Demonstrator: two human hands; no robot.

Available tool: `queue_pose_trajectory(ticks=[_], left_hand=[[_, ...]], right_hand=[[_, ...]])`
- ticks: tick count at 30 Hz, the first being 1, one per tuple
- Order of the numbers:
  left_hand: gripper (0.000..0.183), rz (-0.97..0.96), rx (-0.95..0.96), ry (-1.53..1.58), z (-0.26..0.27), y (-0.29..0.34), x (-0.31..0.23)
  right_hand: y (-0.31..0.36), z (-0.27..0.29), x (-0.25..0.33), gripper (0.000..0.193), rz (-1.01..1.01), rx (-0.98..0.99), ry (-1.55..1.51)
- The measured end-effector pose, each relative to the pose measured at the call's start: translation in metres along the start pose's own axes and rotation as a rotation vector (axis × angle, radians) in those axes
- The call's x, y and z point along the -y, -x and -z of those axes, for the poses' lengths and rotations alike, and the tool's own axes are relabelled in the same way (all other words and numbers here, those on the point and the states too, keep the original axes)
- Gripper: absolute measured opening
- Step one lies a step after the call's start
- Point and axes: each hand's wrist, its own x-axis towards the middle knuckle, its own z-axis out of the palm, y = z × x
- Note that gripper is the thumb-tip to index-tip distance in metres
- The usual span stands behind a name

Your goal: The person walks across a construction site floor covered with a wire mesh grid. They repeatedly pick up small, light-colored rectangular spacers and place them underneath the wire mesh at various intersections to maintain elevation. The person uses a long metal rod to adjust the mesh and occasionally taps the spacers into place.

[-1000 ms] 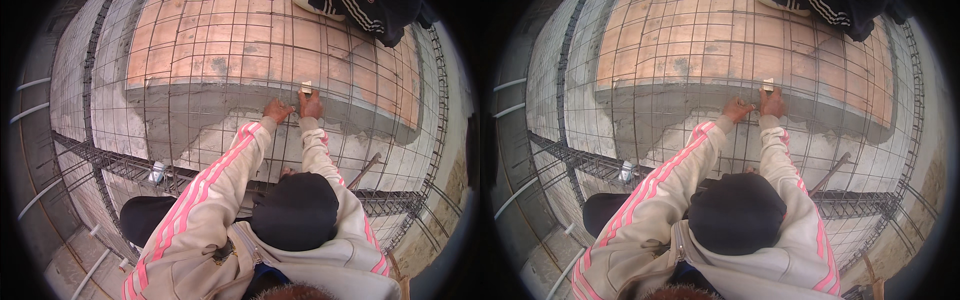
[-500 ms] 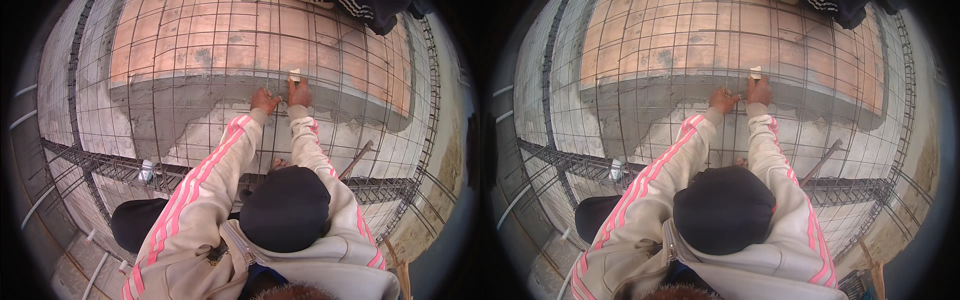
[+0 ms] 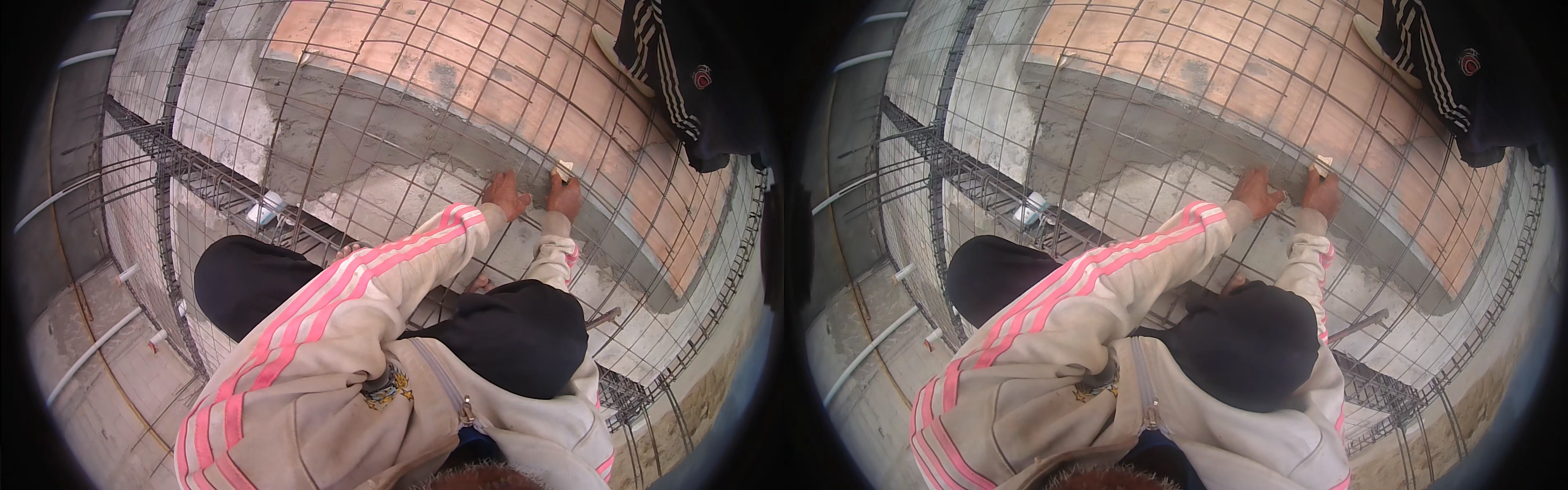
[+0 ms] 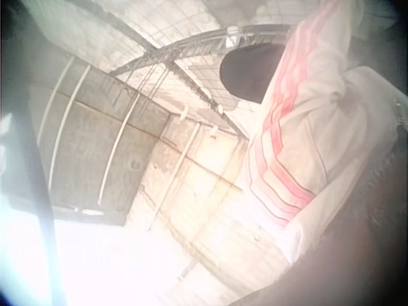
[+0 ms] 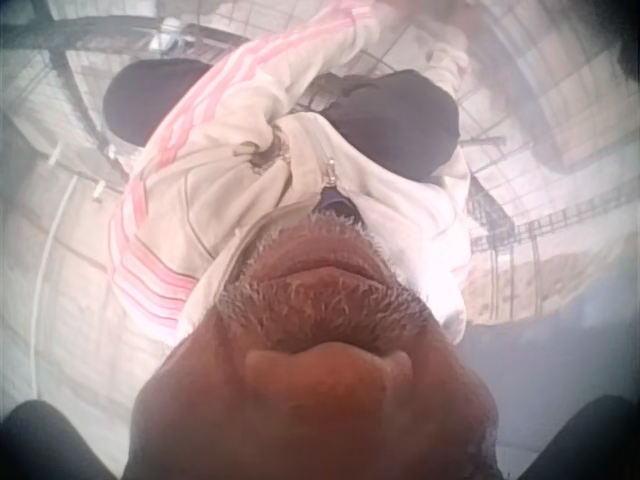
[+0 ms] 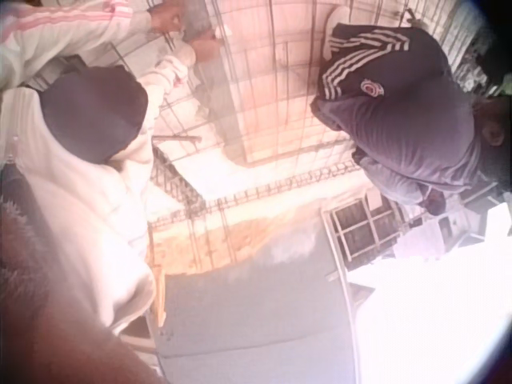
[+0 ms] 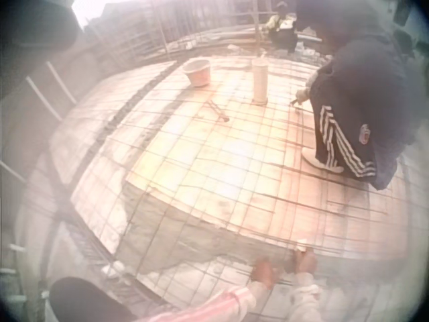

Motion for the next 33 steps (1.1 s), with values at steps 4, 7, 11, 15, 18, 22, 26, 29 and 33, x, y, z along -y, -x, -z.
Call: queue_pose_trajectory(ticks=[4, 7, 11, 15, 18, 22, 26, 29, 33], left_hand=[[0.063, -0.212, -0.029, -0.046, 0.008, 0.02, 0.004], [0.057, -0.433, -0.08, -0.211, 0.014, 0.029, 0.004], [0.049, -0.538, -0.052, -0.34, 0.016, 0.032, 0.008], [0.048, -0.61, -0.026, -0.373, 0.02, 0.028, 0.01], [0.053, -0.693, -0.129, -0.428, 0.032, 0.018, 0.003], [0.059, -0.67, -0.196, -0.484, 0.054, -0.008, -0.017], [0.066, -0.825, -0.176, -0.569, 0.036, -0.036, -0.031], [0.071, -0.867, -0.116, -0.6, 0.003, -0.051, -0.032], [0.075, -0.809, -0.099, -0.712, -0.013, -0.063, -0.021]], right_hand=[[-0.003, 0.001, 0.0, 0.052, 0.032, -0.027, 0.093], [-0.005, 0.008, 0.0, 0.055, 0.065, -0.021, 0.109], [-0.008, 0.014, 0.0, 0.057, 0.114, 0.02, 0.176], [-0.007, 0.013, 0.0, 0.06, 0.112, -0.001, 0.178], [-0.004, 0.02, -0.004, 0.055, 0.088, 0.011, 0.134], [0.017, 0.049, -0.023, 0.052, 0.053, 0.046, -0.133], [0.082, 0.087, -0.077, 0.04, -0.095, -0.05, -0.209], [0.142, 0.111, -0.131, 0.035, -0.123, -0.253, -0.049], [0.207, 0.131, -0.194, 0.049, -0.27, -0.359, 0.28]])
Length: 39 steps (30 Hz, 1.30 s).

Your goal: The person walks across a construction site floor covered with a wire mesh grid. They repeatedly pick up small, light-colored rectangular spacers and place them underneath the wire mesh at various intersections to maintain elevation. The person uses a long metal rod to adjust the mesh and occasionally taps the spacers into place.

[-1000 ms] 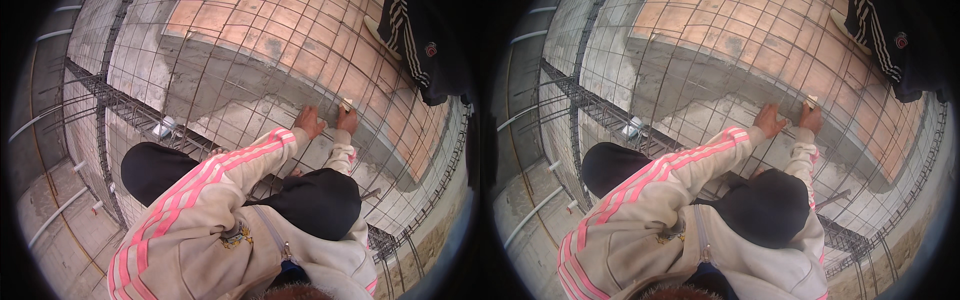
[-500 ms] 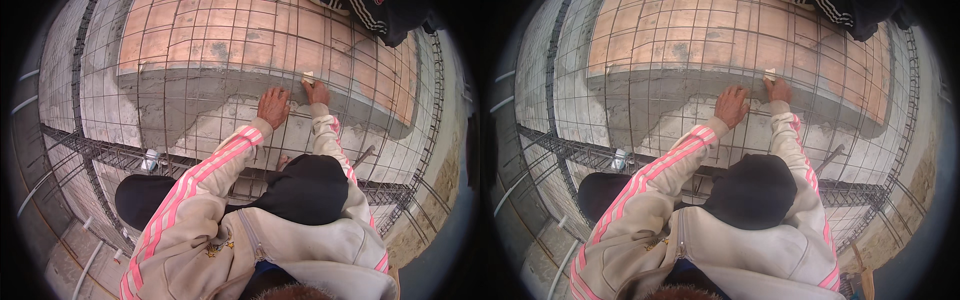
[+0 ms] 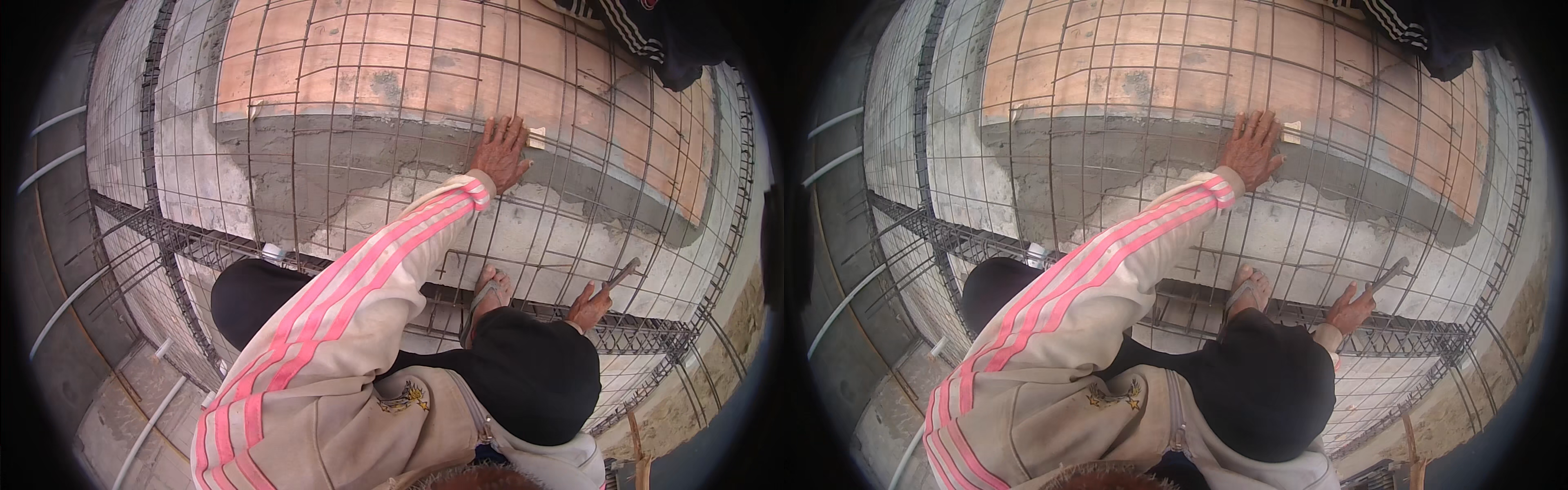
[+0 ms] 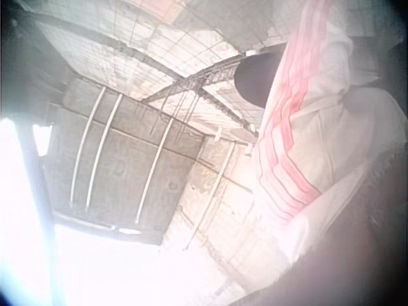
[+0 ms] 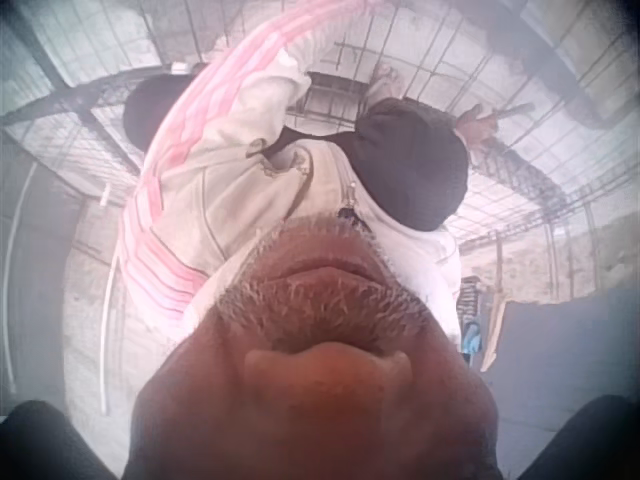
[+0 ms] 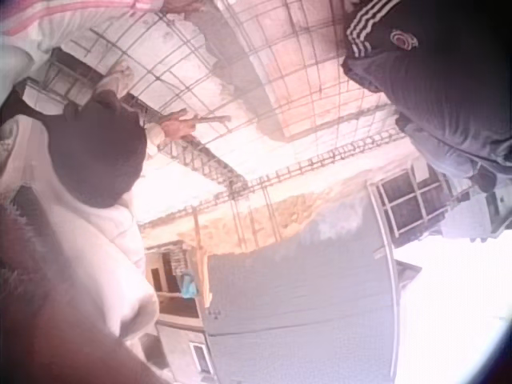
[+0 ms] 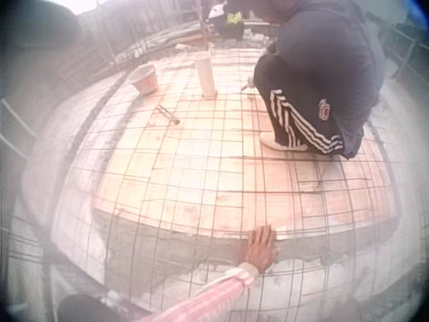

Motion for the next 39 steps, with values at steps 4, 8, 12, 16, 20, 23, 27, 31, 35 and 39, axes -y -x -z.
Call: queue_pose_trajectory(ticks=[4, 8, 12, 16, 20, 23, 27, 31, 35, 39], left_hand=[[0.075, -0.006, -0.03, 0.01, -0.008, 0.002, 0.006], [0.072, -0.007, -0.016, -0.007, -0.012, 0.001, 0.005], [0.068, -0.003, -0.01, -0.004, -0.015, 0.0, 0.005], [0.069, 0.007, -0.009, -0.032, -0.006, -0.001, 0.001], [0.066, 0.012, 0.063, 0.102, 0.032, -0.003, 0.0], [0.061, 0.018, 0.034, 0.188, 0.082, 0.0, 0.02], [0.053, 0.131, 0.169, 0.194, 0.169, 0.047, 0.093], [0.058, 0.595, 0.475, 0.229, 0.275, 0.156, 0.176], [0.056, 0.777, 0.45, 0.201, 0.386, 0.297, 0.205], [0.052, 0.783, 0.478, 0.286, 0.477, 0.413, 0.19]], right_hand=[[0.02, -0.02, -0.045, 0.063, -0.197, 0.154, 0.129], [0.023, -0.045, -0.079, 0.061, -0.231, 0.189, 0.14], [0.007, -0.062, -0.11, 0.053, -0.206, 0.235, 0.138], [-0.007, -0.079, -0.142, 0.047, -0.283, 0.264, 0.153], [-0.017, -0.072, -0.158, 0.049, -0.182, 0.265, 0.047], [-0.015, -0.039, -0.136, 0.047, -0.215, 0.244, -0.164], [0.007, 0.046, -0.073, 0.042, -0.267, 0.264, -0.625], [0.043, 0.149, -0.014, 0.04, -0.166, 0.366, -0.53], [0.098, 0.261, 0.023, 0.039, 0.084, 0.366, -0.13], [0.149, 0.373, 0.045, 0.03, 0.103, 0.496, 0.018]])
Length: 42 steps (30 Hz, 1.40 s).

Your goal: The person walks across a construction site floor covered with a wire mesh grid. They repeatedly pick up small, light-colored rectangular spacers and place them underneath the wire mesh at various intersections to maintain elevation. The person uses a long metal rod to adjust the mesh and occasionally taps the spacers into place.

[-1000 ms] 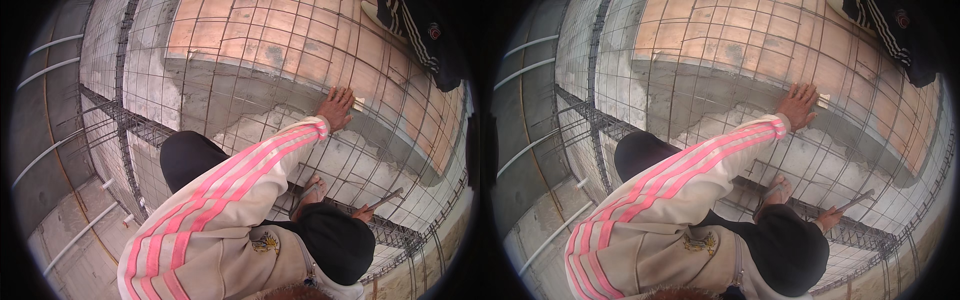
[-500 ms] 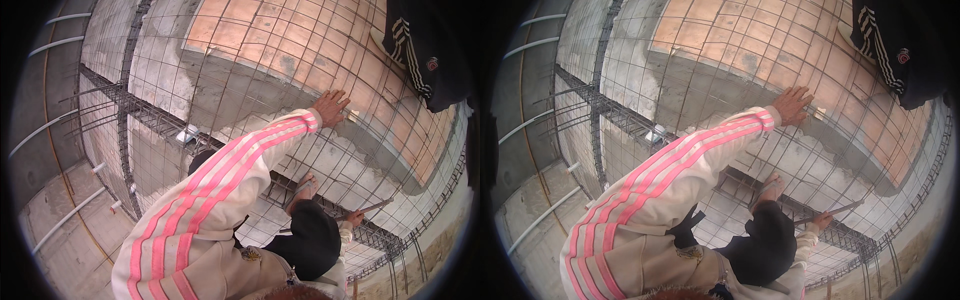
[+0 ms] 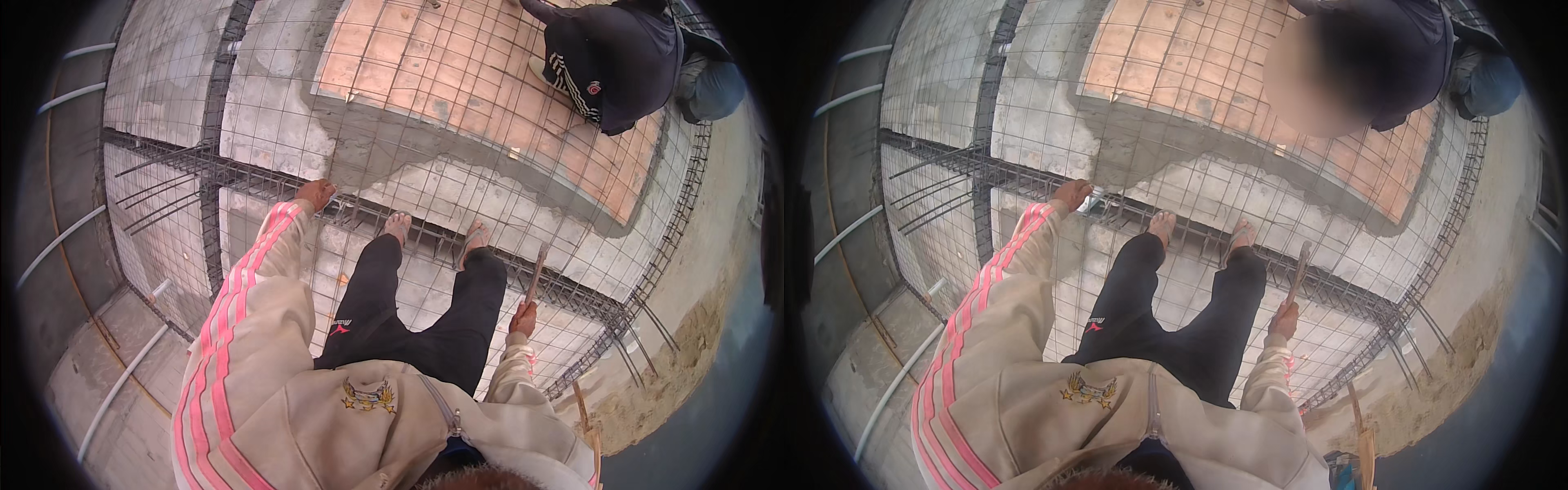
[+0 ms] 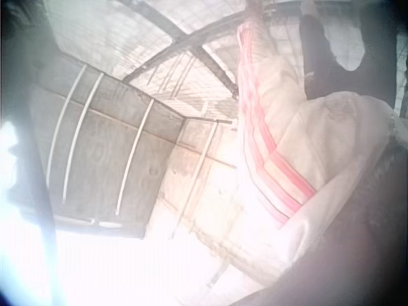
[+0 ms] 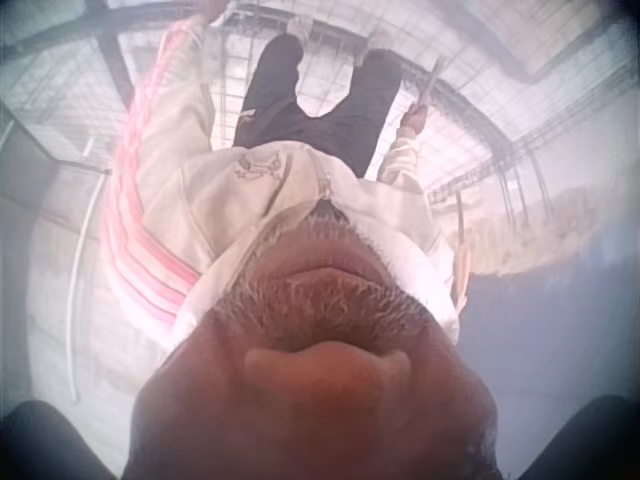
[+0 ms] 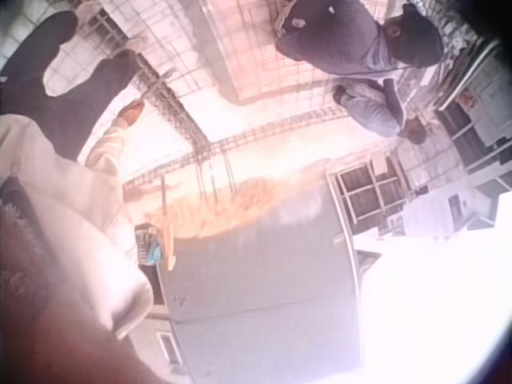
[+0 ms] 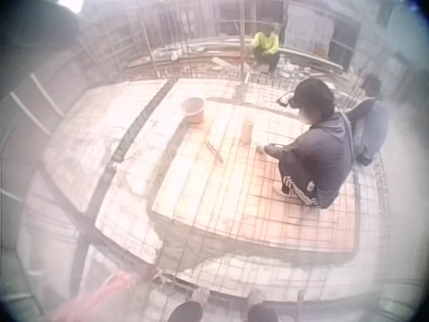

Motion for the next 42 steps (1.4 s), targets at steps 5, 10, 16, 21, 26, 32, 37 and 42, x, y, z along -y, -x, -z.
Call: queue_pose_trajectory(ticks=[5, 10, 16, 21, 26, 32, 37, 42], left_hand=[[0.047, -0.008, -0.056, 0.195, -0.006, 0.09, 0.02], [0.046, 0.001, -0.03, 0.327, -0.023, 0.138, 0.002], [0.049, -0.155, 0.027, 0.349, -0.011, 0.18, -0.023], [0.047, -0.196, -0.088, 0.368, 0.017, 0.172, 0.002], [0.046, -0.152, -0.131, 0.45, 0.04, 0.154, 0.05], [0.042, -0.083, -0.173, 0.38, 0.053, 0.167, 0.058], [0.045, -0.131, -0.127, 0.404, 0.045, 0.195, 0.029], [0.05, -0.149, -0.011, 0.325, 0.029, 0.219, -0.012]], right_hand=[[0.083, 0.057, 0.008, 0.027, 0.053, 0.107, -0.009], [0.131, 0.068, -0.003, 0.029, -0.049, 0.221, -0.07], [0.179, 0.074, -0.001, 0.026, 0.127, 0.062, -0.232], [0.22, 0.086, 0.019, 0.029, -0.064, 0.174, -0.354], [0.242, 0.1, 0.032, 0.028, -0.11, 0.188, -0.398], [0.237, 0.108, 0.043, 0.029, -0.057, 0.191, -0.537], [0.226, 0.117, 0.05, 0.029, -0.088, 0.238, -0.542], [0.22, 0.127, 0.046, 0.029, -0.002, 0.226, -0.483]])
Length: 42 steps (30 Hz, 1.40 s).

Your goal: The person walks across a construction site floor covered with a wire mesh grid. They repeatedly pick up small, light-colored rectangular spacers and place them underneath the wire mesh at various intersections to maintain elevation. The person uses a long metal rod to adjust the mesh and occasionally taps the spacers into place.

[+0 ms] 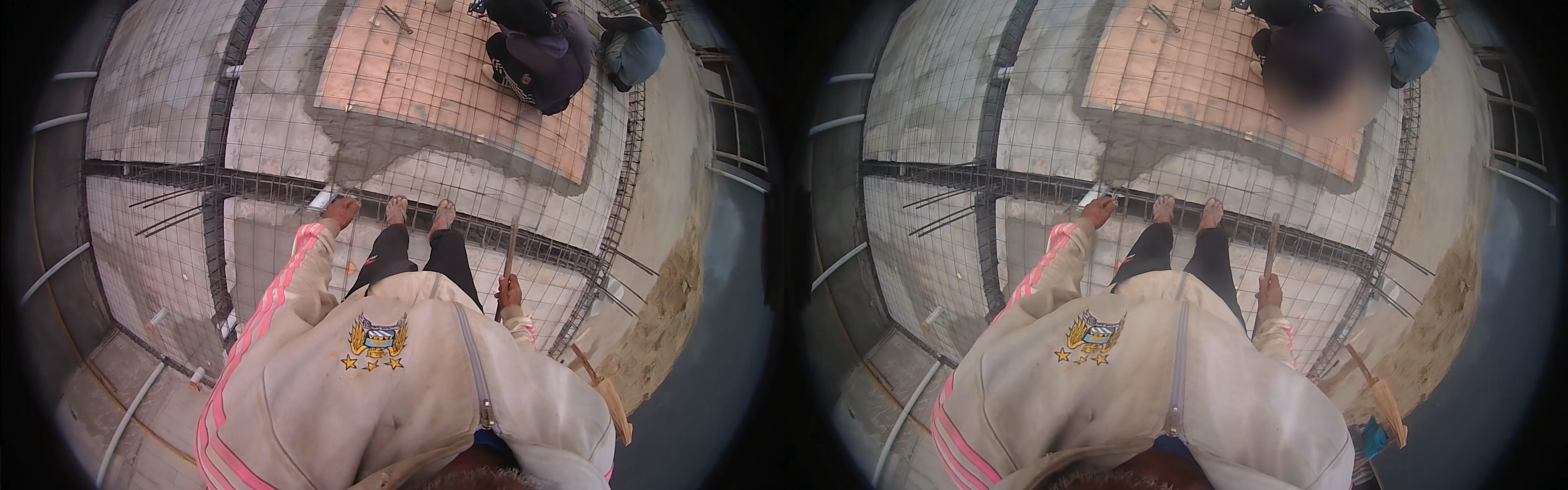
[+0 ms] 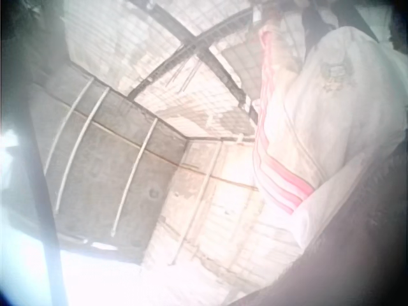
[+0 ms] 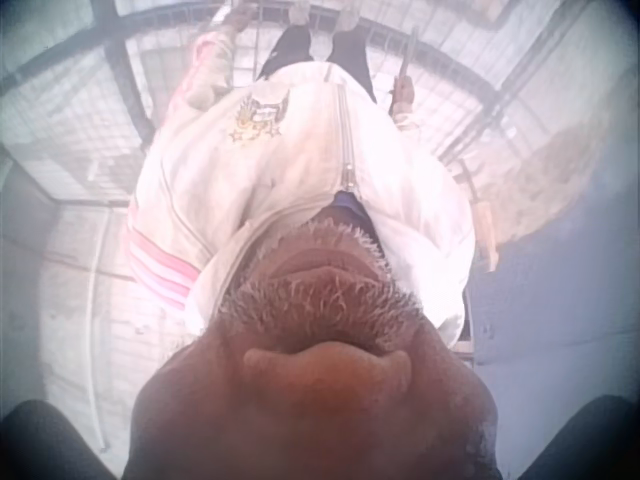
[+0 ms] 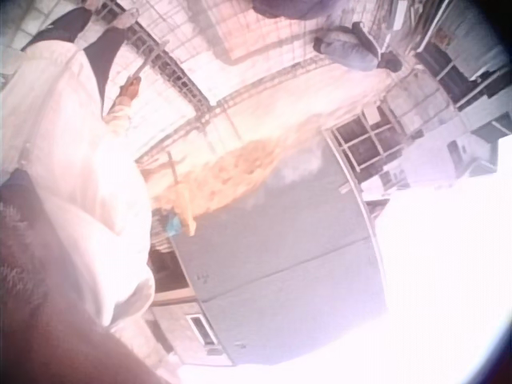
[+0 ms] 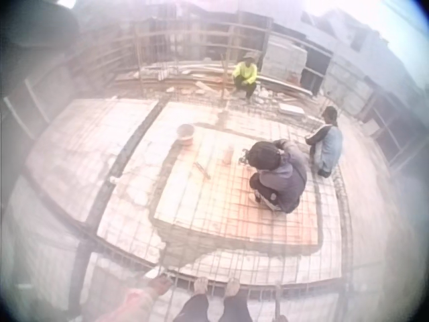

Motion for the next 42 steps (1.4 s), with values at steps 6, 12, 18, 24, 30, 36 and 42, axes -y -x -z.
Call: queue_pose_trajectory(ticks=[6, 12, 18, 24, 30, 36, 42], left_hand=[[0.051, -0.126, 0.035, 0.033, -0.003, -0.013, -0.02], [0.048, -0.18, 0.048, 0.008, 0.032, -0.049, -0.016], [0.048, -0.049, 0.084, 0.107, 0.065, -0.047, -0.031], [0.049, -0.107, 0.15, 0.03, 0.049, -0.041, -0.074], [0.051, -0.2, 0.198, -0.155, 0.018, -0.052, -0.147], [0.05, -0.304, 0.227, -0.233, -0.006, -0.052, -0.224], [0.047, -0.258, 0.254, -0.227, -0.027, -0.051, -0.245]], right_hand=[[0.021, 0.001, -0.024, 0.036, -0.066, -0.065, 0.296], [0.062, -0.03, -0.058, 0.037, -0.198, -0.044, 0.162], [0.082, -0.076, -0.099, 0.039, -0.146, -0.098, 0.029], [0.082, -0.095, -0.13, 0.037, -0.278, -0.195, -0.136], [0.083, -0.081, -0.134, 0.031, -0.39, -0.214, -0.406], [0.077, -0.061, -0.147, 0.025, -0.506, -0.192, -0.582], [0.073, -0.049, -0.174, 0.023, -0.572, -0.183, -0.652]])
